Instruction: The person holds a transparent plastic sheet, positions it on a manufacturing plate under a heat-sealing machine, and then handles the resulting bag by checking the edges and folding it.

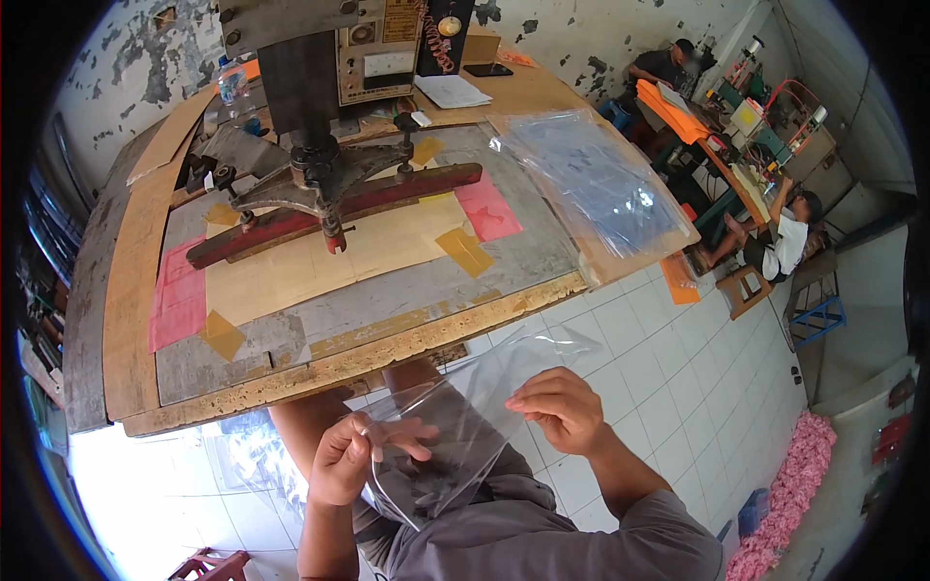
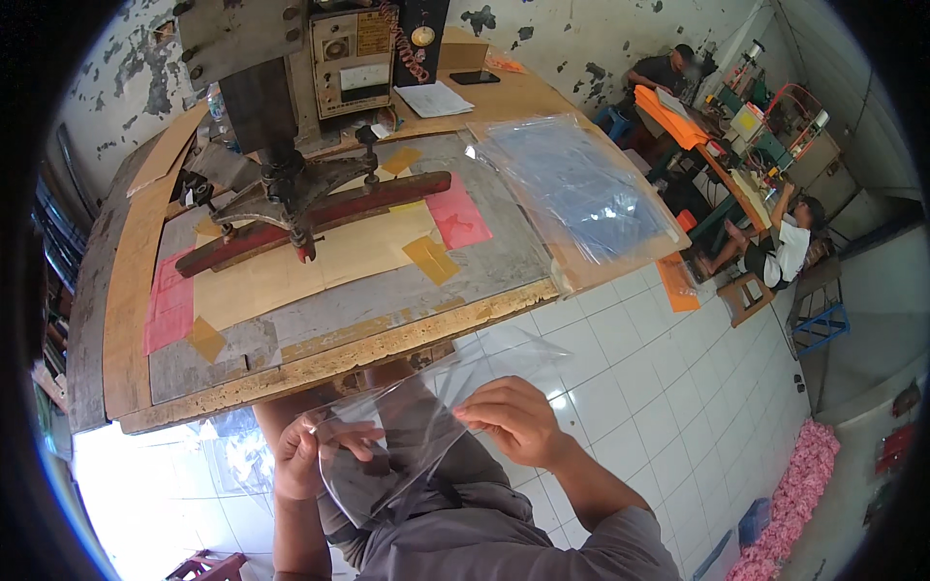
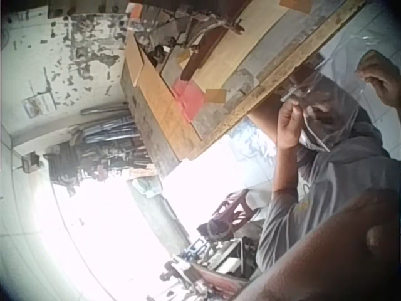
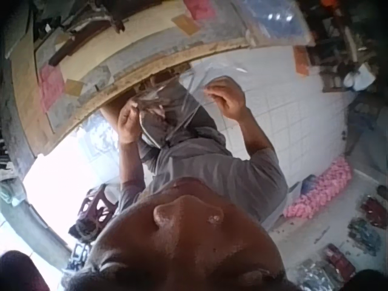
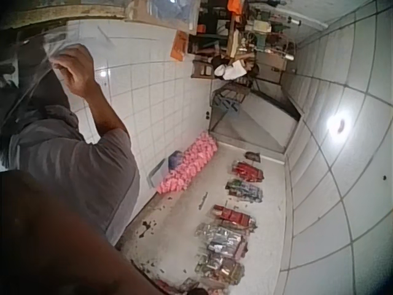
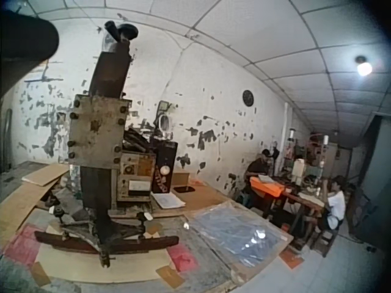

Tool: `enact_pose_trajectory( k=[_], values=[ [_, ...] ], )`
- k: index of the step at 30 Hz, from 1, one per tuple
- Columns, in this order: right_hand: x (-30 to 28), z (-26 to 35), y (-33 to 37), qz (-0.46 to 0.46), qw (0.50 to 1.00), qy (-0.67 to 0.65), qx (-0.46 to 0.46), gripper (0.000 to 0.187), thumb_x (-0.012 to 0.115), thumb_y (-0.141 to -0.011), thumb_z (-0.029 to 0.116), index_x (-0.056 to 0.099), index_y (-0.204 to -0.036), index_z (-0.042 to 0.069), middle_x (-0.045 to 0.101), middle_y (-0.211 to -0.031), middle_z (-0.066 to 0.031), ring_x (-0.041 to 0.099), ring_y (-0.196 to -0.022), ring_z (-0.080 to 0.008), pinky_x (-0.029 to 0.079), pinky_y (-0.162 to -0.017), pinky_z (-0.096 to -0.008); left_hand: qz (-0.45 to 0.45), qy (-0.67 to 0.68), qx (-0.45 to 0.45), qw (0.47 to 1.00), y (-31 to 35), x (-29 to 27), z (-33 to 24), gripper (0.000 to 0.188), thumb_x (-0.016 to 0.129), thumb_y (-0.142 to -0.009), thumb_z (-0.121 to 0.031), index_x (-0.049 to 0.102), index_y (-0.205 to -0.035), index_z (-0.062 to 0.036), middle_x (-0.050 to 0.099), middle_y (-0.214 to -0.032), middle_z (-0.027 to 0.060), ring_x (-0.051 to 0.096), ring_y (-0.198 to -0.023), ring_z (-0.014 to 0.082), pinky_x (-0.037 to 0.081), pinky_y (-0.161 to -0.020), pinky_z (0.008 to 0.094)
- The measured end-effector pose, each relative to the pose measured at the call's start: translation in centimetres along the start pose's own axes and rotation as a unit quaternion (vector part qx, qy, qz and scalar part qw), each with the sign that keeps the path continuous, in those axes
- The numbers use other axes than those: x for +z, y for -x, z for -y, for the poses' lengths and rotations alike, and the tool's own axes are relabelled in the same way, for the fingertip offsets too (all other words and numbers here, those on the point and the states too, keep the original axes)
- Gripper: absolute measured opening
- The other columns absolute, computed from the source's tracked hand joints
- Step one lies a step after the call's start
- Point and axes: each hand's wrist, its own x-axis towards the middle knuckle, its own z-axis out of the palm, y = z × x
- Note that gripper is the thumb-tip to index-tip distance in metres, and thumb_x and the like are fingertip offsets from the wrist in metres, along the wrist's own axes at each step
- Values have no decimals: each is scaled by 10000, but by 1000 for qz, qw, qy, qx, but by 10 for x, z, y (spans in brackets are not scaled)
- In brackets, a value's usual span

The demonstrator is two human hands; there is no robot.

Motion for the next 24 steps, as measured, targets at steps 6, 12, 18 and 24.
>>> enact_pose_trajectory(
  k=[6,12,18,24],
  values=[
    [34,-10,32,-123,990,41,49,411,807,-865,143,645,-1224,25,661,-1274,-141,604,-1204,-309,470,-1013,-415,30,130,-16,991,-2,16,0,365,398,-1109,-428,509,-1287,-130,669,-1078,355,632,-1118,591,378,-1100,693],
    [73,-36,65,-207,904,-99,360,947,731,-950,388,150,-1611,38,183,-1658,-233,205,-1549,-325,196,-1236,-476,-31,152,-2,988,17,2,7,485,362,-1094,-515,466,-1407,-159,649,-1018,320,679,-995,578,433,-1016,764],
    [93,-56,89,-249,770,-337,481,944,642,-1017,410,24,-1646,76,118,-1704,-155,123,-1583,-302,105,-1257,-459,-9,252,4,968,27,-10,11,557,354,-1089,-538,428,-1407,-87,616,-987,340,694,-901,591,468,-939,798],
    [96,-43,89,-127,600,-562,555,838,515,-1041,543,114,-1659,144,200,-1707,-116,157,-1583,-270,157,-1248,-463,-66,344,47,936,25,1,2,573,318,-1096,-519,407,-1421,-56,620,-925,309,696,-855,567,475,-880,773]
  ],
)
